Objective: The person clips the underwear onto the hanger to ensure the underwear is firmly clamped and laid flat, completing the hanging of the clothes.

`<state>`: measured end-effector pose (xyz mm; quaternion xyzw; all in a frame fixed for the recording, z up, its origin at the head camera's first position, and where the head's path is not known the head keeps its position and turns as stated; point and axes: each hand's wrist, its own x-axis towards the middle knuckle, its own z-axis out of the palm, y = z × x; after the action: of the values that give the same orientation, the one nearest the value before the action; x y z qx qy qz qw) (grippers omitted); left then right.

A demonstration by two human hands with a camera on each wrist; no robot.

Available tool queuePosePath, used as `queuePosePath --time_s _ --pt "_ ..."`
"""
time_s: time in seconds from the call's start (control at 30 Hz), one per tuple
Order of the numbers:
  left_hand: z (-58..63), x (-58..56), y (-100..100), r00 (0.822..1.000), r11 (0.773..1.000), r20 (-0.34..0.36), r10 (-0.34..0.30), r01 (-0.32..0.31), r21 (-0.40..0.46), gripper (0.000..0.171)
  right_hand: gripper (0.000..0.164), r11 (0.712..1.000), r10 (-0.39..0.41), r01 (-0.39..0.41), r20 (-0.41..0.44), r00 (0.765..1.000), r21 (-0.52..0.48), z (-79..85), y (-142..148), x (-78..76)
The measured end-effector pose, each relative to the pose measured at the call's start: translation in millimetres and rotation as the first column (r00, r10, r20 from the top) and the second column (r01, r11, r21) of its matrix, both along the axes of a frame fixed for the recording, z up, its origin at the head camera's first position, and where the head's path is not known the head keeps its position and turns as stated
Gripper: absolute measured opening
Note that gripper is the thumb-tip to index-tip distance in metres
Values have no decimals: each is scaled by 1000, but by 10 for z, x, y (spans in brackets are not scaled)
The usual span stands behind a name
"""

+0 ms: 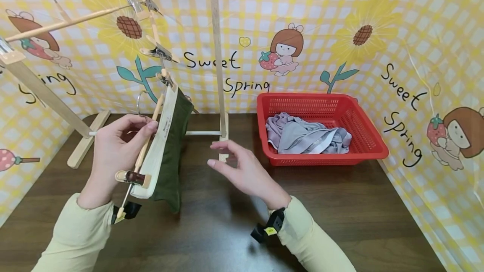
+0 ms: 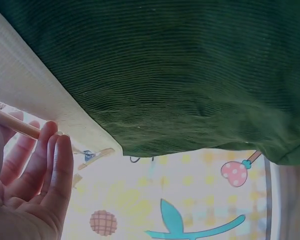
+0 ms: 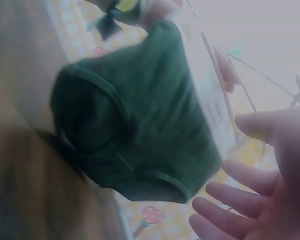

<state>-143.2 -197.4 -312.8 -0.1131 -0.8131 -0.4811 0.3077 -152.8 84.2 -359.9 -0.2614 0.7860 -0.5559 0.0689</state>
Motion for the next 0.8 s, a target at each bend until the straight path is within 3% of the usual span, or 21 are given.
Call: queuePosePath --time_s 0.23,0.5,0.8 --pt "58 75 -72 999 999 -4 41 -41 -6 7 41 990 -127 124 -52 991 -62 245 -48 -237" --pt "134 158 -148 999 999 -4 52 -52 4 7 53 954 -269 253 -86 959 -158 492 -118 -630" --pt "195 229 -219 997 997 -27 76 -75 35 4 57 934 -319 301 -69 945 -192 714 -261 -962"
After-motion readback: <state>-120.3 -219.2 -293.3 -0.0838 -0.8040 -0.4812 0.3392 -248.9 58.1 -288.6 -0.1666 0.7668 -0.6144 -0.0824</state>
